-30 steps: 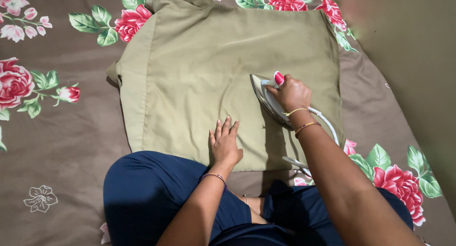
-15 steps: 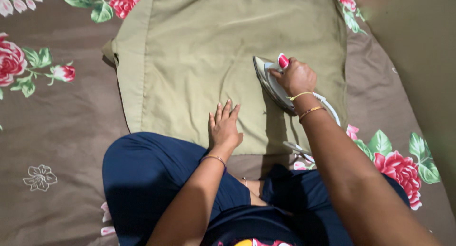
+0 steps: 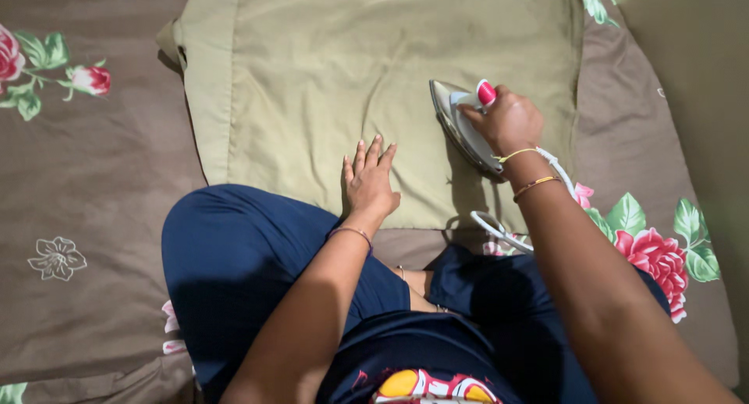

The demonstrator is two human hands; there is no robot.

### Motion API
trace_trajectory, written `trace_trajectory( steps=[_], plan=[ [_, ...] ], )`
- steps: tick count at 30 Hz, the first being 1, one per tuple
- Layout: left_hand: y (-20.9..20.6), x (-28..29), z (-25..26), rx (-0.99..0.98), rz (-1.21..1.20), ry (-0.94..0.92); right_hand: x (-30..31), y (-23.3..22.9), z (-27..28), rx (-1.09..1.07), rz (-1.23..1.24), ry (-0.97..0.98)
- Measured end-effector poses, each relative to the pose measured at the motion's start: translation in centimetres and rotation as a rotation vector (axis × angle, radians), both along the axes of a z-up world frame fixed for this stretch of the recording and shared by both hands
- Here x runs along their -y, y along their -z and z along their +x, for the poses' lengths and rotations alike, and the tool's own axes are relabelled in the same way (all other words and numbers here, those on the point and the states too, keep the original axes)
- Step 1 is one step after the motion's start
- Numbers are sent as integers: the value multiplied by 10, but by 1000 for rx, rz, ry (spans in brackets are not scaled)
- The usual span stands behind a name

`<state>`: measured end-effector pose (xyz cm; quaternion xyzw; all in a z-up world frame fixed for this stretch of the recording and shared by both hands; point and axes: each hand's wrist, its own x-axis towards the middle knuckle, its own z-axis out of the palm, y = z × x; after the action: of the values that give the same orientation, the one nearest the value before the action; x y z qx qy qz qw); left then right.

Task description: The person irons a light green garment laid flat on a floral-patterned bedsheet. They use a white electric iron, moving it back and forth across the fabric while holding the garment with the other hand to keep it in place.

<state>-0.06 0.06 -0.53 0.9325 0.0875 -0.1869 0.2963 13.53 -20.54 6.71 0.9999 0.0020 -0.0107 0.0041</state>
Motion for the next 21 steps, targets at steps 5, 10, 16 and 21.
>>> trace_trajectory(
  steps=[5, 10, 16, 21],
  plan=[
    [3, -1, 1, 6, 15, 22, 14, 1, -12, -53, -51, 32],
    [2, 0, 1, -9, 23, 22, 25, 1, -23, -37, -50, 52],
    [1, 3, 3, -7, 120, 137, 27, 4, -28, -36, -67, 74],
    [13, 0, 16, 138, 248, 354, 27, 5, -30, -22, -77, 69]
  ],
)
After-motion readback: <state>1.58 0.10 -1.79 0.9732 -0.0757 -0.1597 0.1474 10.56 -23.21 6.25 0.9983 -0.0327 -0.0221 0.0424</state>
